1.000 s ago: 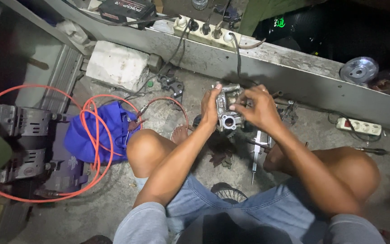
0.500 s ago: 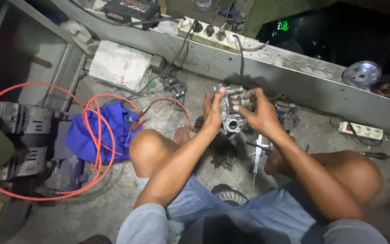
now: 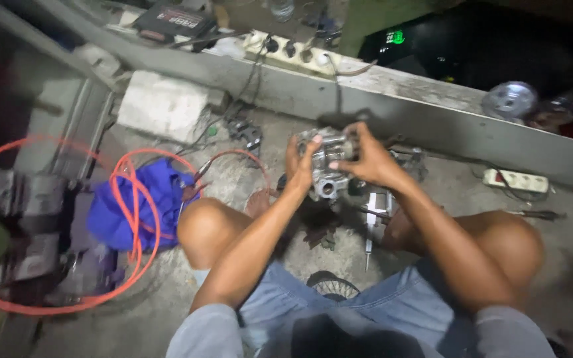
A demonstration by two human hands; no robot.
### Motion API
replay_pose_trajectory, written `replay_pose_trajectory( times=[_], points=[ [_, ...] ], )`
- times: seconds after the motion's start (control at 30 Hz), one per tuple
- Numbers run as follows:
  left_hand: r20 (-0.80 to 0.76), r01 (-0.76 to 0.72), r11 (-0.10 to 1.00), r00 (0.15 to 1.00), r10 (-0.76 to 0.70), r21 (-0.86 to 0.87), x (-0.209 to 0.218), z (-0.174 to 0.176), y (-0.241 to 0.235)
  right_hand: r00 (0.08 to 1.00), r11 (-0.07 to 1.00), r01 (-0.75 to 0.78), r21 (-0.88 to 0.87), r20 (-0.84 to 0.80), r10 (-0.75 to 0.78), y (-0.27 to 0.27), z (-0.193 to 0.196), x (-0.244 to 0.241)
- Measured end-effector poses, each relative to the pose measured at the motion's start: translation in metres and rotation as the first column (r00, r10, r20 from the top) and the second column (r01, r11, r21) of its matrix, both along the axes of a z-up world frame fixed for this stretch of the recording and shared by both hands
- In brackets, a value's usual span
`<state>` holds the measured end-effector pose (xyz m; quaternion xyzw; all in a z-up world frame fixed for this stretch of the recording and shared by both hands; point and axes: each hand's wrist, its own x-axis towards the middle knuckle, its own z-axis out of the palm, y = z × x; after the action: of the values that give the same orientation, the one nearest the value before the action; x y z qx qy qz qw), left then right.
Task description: A person is cleaning and inspecting a motorcycle cylinder block assembly using a small hand tool to clear ports.
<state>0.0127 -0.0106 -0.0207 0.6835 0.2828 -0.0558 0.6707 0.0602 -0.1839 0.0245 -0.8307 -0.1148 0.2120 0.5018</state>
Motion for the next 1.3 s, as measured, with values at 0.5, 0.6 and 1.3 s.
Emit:
replay_pose_trajectory(
  times=[0.5,0.6,1.3],
  points=[
    [0.305,-0.029,0.999,0.952,0.014,0.043,-0.004,-0.044,0.012,0.995,0.977,0.083,0.195,0.039,-0.092,0.010,-0.005,-0.017],
    [0.302,-0.039,0.998,0.953,0.021,0.053,-0.006,-0.023,0.016,0.982,0.977,0.183,0.105,0.031,-0.187,0.009,0.009,-0.023],
    [0.230,-0.017,0.995,0.973,-0.007,0.102,-0.002,0.015,0.012,0.976,0.986,0.165,-0.002,0.143,-0.163,0.013,0.045,-0.035]
  ],
)
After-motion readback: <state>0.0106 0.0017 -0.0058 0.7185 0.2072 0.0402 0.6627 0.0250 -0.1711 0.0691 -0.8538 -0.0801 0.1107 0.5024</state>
